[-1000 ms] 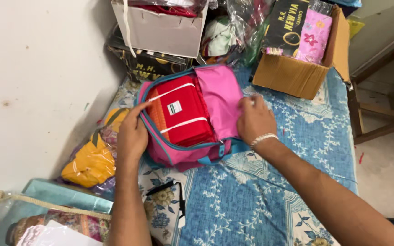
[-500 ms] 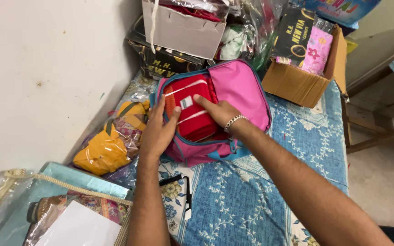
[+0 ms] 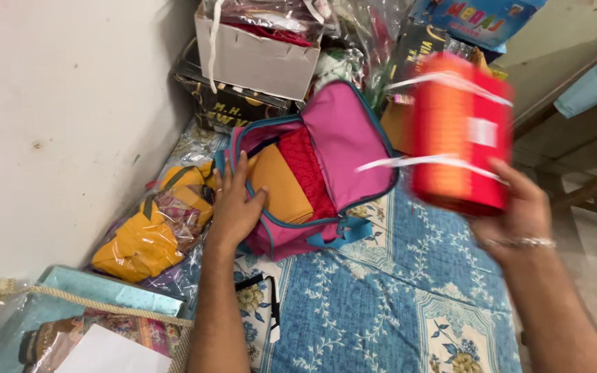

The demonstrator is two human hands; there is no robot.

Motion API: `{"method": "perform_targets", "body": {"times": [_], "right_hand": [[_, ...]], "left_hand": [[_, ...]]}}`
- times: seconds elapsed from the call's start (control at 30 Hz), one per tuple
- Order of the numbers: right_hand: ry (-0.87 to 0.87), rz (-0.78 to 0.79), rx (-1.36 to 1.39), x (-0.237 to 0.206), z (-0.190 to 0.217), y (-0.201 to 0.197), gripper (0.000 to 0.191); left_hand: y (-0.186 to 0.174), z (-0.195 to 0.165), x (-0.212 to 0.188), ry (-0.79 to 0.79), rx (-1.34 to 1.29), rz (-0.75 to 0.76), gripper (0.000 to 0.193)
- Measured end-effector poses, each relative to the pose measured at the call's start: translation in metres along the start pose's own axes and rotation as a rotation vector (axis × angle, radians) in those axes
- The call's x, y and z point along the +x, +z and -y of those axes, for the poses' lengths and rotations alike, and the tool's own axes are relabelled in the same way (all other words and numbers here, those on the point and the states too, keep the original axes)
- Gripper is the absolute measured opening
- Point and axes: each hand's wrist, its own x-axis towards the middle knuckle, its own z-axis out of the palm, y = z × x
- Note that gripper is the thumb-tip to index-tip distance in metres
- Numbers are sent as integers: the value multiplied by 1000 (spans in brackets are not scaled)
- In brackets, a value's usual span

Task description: The person folds several pieces of clothing, including a yellow mesh cloth, a black lace garment, and a red textured cloth. They then place the folded items into a pink and blue bag.

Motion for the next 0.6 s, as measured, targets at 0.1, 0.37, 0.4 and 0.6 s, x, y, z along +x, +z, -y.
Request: {"method": "perform_targets", "body": {"times": [0.1,0.37,0.4,0.6], "right_hand": [[-52,-19,125,-5,4,-90,58],[303,-481,-784,-3,-122,-263,64],[228,-489,-725,-5,-129,-265,65],[-175,-373,-1052,-39,-140,-239,55]], "left_hand": [[6,-9,1,64,67,-56,83],[9,-108,-31,363,396,-239,61],[13,-122,-38,305,355,-91,59],[57,-172,-77,500,343,161,52]]}}
